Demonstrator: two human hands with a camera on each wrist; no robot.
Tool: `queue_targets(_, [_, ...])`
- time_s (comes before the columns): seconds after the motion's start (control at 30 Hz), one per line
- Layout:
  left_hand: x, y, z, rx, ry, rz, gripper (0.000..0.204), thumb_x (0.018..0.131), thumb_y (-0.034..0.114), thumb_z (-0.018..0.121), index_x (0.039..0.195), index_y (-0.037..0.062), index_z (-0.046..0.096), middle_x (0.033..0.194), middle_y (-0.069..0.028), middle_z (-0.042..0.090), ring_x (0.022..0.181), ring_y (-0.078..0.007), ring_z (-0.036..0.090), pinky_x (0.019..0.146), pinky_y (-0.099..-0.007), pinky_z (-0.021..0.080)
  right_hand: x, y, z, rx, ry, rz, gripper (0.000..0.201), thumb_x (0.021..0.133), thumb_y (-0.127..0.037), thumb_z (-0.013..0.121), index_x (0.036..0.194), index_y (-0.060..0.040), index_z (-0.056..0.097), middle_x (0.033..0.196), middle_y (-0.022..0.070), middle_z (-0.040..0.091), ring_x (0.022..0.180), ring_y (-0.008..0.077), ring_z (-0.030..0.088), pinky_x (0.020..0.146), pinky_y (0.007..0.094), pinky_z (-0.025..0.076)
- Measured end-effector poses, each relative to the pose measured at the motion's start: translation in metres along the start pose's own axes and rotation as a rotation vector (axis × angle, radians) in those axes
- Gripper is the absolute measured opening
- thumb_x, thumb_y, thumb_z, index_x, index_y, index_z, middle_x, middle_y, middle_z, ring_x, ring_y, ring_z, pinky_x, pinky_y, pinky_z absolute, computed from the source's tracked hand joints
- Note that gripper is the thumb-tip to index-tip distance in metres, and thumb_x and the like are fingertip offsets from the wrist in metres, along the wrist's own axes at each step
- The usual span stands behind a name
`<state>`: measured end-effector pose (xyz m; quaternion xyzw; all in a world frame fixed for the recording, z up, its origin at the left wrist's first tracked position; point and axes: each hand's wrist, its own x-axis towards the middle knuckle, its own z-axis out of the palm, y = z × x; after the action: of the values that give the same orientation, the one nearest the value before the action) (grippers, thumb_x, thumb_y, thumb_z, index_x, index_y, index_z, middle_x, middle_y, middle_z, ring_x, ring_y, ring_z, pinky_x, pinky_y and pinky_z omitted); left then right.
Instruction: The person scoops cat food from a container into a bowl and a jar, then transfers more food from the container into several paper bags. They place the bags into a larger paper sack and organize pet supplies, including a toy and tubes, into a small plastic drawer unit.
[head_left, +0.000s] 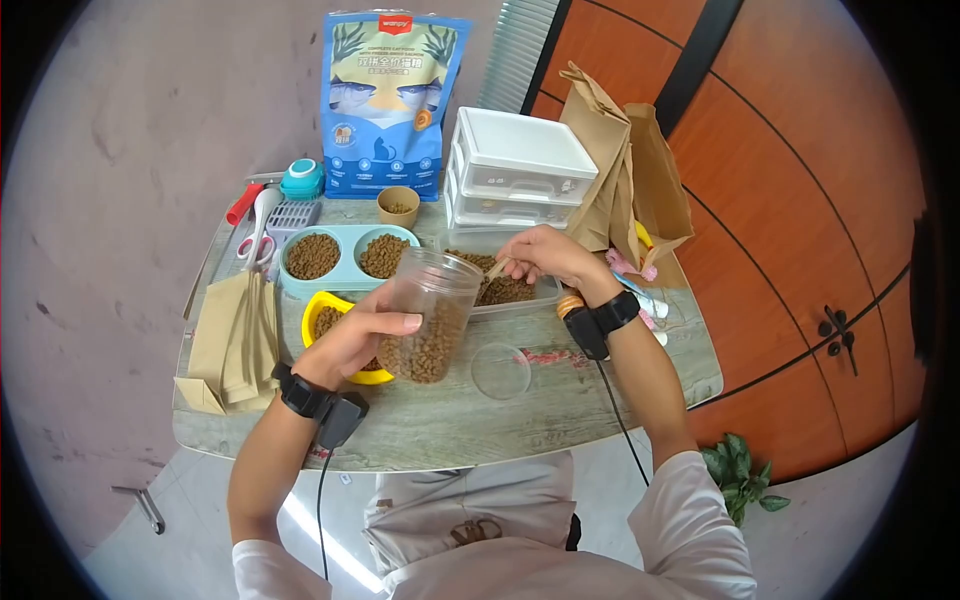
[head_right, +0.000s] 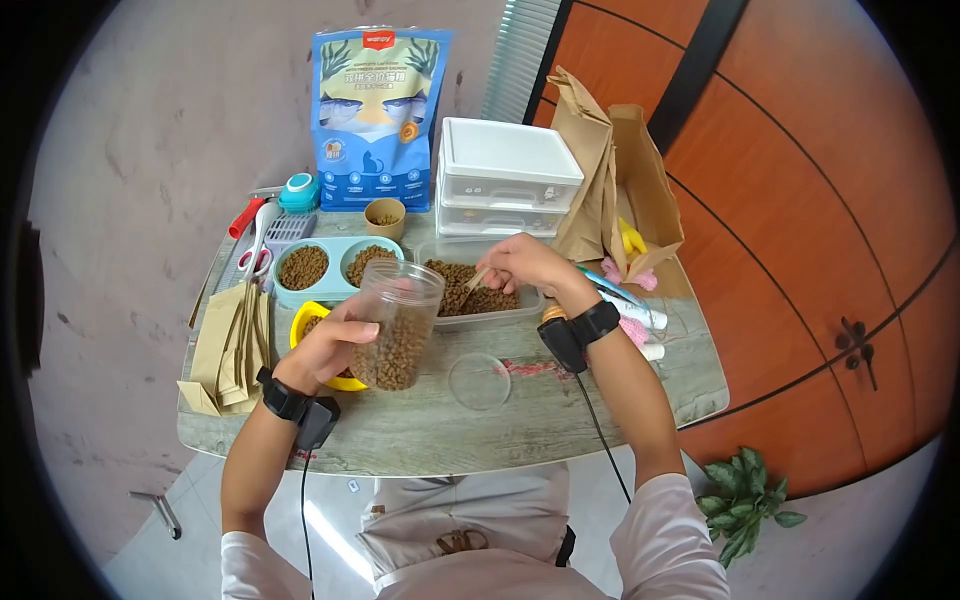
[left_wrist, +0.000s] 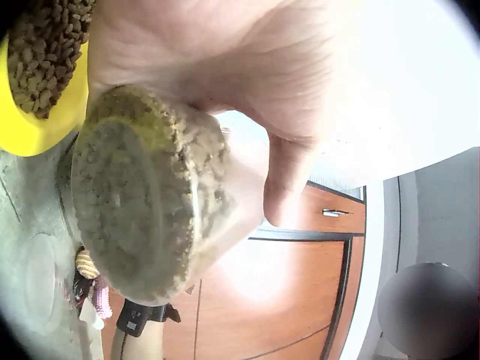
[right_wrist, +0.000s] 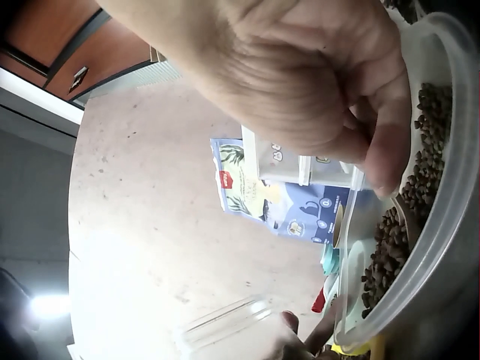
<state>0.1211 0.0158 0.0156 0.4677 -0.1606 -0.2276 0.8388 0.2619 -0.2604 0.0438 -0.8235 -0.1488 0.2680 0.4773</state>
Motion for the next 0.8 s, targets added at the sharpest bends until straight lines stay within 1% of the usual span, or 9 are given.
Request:
queue_targets(0.03, [0.000,0.004,0.003,-0.022,0.023,0.010,0.075,0.076,0.018,0.071,0.139,0.0016,0.034,0.131,-0.0109,0.049,0.121,-0.0206,0.047,0.104,-0.0349,0.035,0.000,0.000,-0.001,0.014,-0.017,-0.006,0.027,0.091,-0.014,0.048,0.102,0.0048,0.065,0.081,0.0106,0.064,0.069,0.0138,0.062,0.057,0.0241,0.051])
queue_targets(0.17, [-0.001,0.010,0.009,-0.018,0.089,0.059,0.077,0.074,0.017,0.071,0.139,0.0024,0.033,0.132,-0.0110,0.049,0.122,-0.0218,0.047,0.105,-0.0352,0.035,0.001,0.001,-0.004,0.037,-0.027,0.001,0.028,0.092,-0.015,0.048,0.103,0.0041,0.065,0.085,0.0111,0.065,0.071,0.0139,0.063,0.057,0.0241,0.051])
queue_targets(0.23, [0.000,0.011,0.012,0.128,0.161,0.166,0.080,0.073,0.018,0.071,0.140,0.0036,0.031,0.132,-0.0113,0.048,0.123,-0.0225,0.046,0.106,-0.0349,0.034,0.000,0.001,-0.007,0.050,-0.033,0.000,0.027,0.092,-0.016,0.048,0.103,0.0035,0.065,0.083,0.0093,0.064,0.070,0.0132,0.062,0.056,0.0237,0.050])
queue_targets(0.37, [0.003,0.007,0.013,0.142,0.236,0.223,0.086,0.069,0.018,0.074,0.141,0.0047,0.029,0.132,-0.0115,0.046,0.123,-0.0231,0.045,0.106,-0.0353,0.032,-0.006,-0.002,-0.012,0.062,-0.007,-0.014,0.027,0.092,-0.017,0.049,0.102,0.0028,0.065,0.081,0.0073,0.063,0.069,0.0120,0.062,0.056,0.0231,0.050])
queue_targets(0.43, [0.006,0.004,0.012,0.339,0.301,0.407,0.094,0.065,0.019,0.080,0.142,0.0050,0.028,0.133,-0.0121,0.044,0.124,-0.0231,0.043,0.107,-0.0361,0.031,-0.009,-0.003,-0.014,0.107,0.015,-0.003,0.024,0.094,-0.017,0.050,0.103,-0.0004,0.065,0.078,0.0029,0.062,0.066,0.0085,0.060,0.053,0.0203,0.047])
queue_targets(0.47, [0.005,0.005,0.013,0.350,0.310,0.405,0.094,0.065,0.019,0.080,0.142,0.0050,0.028,0.133,-0.0121,0.044,0.124,-0.0231,0.043,0.107,-0.0361,0.031,-0.010,-0.003,-0.015,0.113,0.005,-0.011,0.024,0.094,-0.017,0.050,0.103,-0.0004,0.065,0.078,0.0029,0.062,0.066,0.0085,0.060,0.053,0.0203,0.047])
queue_targets(0.53, [0.004,0.007,0.018,0.577,0.381,0.506,0.099,0.061,0.019,0.083,0.142,0.0057,0.028,0.134,-0.0122,0.042,0.126,-0.0230,0.040,0.107,-0.0364,0.031,-0.011,-0.001,-0.017,0.118,0.040,-0.048,0.024,0.094,-0.018,0.050,0.103,-0.0006,0.065,0.078,0.0024,0.062,0.065,0.0081,0.060,0.052,0.0197,0.047])
queue_targets(0.7, [0.005,0.012,0.016,0.710,0.404,0.548,0.102,0.057,0.010,0.085,0.141,0.0056,0.029,0.132,-0.0118,0.043,0.127,-0.0235,0.039,0.109,-0.0365,0.029,-0.005,0.000,-0.020,0.134,0.030,-0.066,0.024,0.095,-0.018,0.050,0.102,-0.0005,0.064,0.079,0.0024,0.062,0.063,0.0076,0.059,0.050,0.0189,0.045])
queue_targets(0.8, [0.006,0.012,0.014,0.717,0.449,0.537,0.102,0.056,0.011,0.085,0.141,0.0059,0.029,0.132,-0.0118,0.043,0.128,-0.0235,0.039,0.109,-0.0362,0.030,-0.004,-0.002,-0.020,0.149,0.017,-0.078,0.025,0.095,-0.020,0.051,0.102,-0.0003,0.064,0.078,0.0022,0.062,0.063,0.0074,0.059,0.050,0.0189,0.045])
